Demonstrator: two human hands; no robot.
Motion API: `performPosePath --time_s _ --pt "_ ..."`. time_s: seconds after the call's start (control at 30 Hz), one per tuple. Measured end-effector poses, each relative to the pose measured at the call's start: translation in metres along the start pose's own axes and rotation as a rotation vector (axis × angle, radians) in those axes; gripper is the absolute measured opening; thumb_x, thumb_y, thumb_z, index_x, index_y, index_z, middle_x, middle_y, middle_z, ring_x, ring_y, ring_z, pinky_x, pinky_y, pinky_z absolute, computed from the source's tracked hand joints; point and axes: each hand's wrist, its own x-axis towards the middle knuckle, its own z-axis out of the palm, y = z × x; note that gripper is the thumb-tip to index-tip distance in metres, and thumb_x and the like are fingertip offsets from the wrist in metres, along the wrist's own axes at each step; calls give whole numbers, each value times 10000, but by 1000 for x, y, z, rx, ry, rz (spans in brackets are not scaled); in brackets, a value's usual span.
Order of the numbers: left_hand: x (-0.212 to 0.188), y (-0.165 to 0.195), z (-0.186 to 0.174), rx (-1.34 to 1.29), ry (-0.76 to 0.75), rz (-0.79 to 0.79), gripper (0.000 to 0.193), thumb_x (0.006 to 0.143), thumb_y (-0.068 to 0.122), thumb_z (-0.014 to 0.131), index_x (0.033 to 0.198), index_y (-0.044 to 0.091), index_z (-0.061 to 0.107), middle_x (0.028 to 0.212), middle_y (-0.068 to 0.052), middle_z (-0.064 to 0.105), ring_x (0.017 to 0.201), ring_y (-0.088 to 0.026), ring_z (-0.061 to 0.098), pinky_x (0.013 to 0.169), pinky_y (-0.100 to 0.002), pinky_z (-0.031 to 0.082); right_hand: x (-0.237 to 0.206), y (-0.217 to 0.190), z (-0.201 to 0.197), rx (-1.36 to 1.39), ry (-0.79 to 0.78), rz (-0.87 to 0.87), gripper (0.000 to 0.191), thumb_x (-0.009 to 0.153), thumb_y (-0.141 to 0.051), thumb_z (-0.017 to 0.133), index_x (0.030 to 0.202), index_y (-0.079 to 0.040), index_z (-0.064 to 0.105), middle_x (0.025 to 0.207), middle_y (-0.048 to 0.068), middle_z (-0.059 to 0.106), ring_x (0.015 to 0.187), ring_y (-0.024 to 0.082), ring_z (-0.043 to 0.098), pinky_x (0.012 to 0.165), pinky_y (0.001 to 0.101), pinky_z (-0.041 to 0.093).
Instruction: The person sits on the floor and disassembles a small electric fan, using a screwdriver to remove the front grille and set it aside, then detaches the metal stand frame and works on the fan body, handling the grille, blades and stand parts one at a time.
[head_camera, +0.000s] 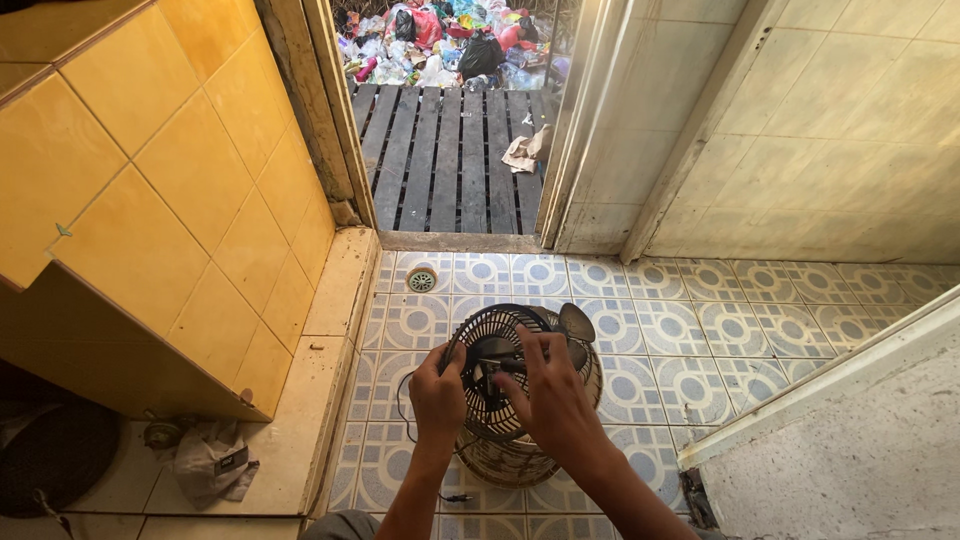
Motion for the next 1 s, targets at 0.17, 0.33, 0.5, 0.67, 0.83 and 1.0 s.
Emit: performPosePath --time_s 0.17,0.33,0.5,0.67,0.83,1.0 --pt "0 -3 2 -12 -8 6 377 965 299 607 1086 -24 761 750 -119 749 689 -185 648 682 -342 492 2 -2 1 13 -124 183 347 1034 -202 594 1312 2 554 1072 156 656 952 316 707 809 435 576" --pt "0 -1 0 2 0 -16 381 969 310 601 1082 -14 767 758 -109 749 694 -174 653 687 -339 490 -2 5 3 -79 104 -247 393 867 -88 645 1237 40 607 977 237 645 869 363 688 730 437 561" --pt "-1 1 -1 9 2 -45 380 969 313 604 1110 2 769 737 -128 726 668 -188 614 655 -347 466 0 8 8 -23 -87 126 284 1032 -209 618 1189 27 608 991 182 671 808 308 706 713 419 578" --pt "-2 1 -2 34 5 -37 384 981 316 596 1114 2 772 751 -145 723 683 -207 616 663 -353 464 -9 9 9 58 42 96 233 985 -208 634 1041 1 722 904 142 735 775 277 725 695 406 561" --pt "0 -1 -5 13 18 -8 385 967 322 588 1101 8 767 815 -126 766 771 -209 681 739 -346 495 -19 25 9 291 152 156 255 984 -220 639 1066 -2 743 909 121 779 740 179 729 626 340 566" --pt "5 -10 -10 -3 44 -20 397 966 329 586 1102 8 775 876 -124 777 838 -208 694 794 -344 499 -27 66 27 883 134 472 284 1012 -209 599 1140 -2 747 880 91 750 638 81 551 504 287 458"
